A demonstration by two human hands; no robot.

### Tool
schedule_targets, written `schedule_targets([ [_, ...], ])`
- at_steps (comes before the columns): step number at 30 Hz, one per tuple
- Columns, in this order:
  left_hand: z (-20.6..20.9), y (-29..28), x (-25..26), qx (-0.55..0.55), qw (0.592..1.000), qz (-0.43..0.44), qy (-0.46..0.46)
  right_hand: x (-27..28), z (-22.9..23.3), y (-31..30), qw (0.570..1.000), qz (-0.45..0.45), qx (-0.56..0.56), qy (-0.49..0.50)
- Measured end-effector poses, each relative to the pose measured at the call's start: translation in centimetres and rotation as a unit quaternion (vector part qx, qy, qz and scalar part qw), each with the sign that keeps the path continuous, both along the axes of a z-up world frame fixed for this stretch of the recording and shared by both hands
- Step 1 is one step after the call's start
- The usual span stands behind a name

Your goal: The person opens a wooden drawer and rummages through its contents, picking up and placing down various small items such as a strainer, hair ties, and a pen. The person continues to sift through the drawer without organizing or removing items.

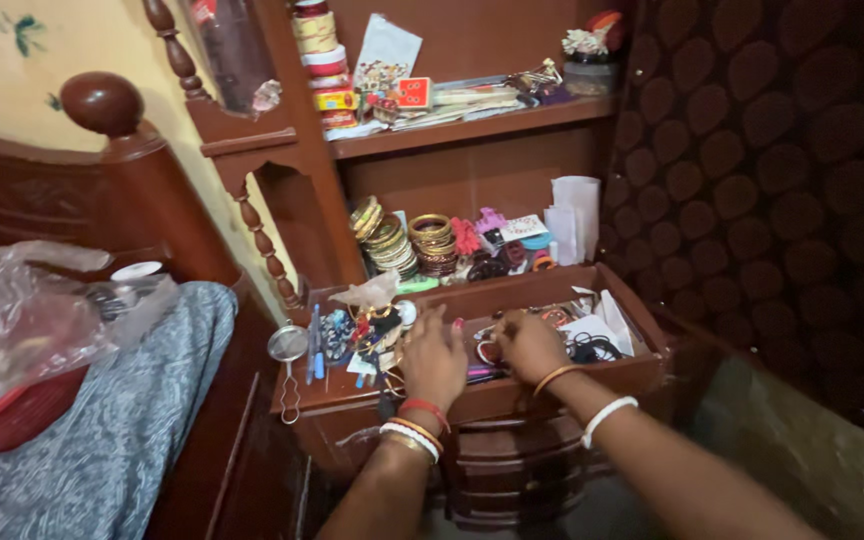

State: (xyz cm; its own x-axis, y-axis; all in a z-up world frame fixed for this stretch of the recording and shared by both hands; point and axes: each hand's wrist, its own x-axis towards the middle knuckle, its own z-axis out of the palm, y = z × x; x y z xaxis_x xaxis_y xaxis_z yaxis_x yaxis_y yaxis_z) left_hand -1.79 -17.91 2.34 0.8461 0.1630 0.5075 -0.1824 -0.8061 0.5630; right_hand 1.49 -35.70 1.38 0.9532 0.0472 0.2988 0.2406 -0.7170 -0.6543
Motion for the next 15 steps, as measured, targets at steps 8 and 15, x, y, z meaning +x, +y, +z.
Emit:
schedule_targets([
  [8,0.2,-0.1,-0.1,-0.009,0.999,0.005,0.034,5.6,4.8,-10.5,0.97,-0.052,-0.236,-0.011],
  [15,0.8,-0.3,-0.3,-0.024,0.999,0.013,0.043,4.2,6.5,-14.6,0.966,-0.064,-0.238,0.076],
])
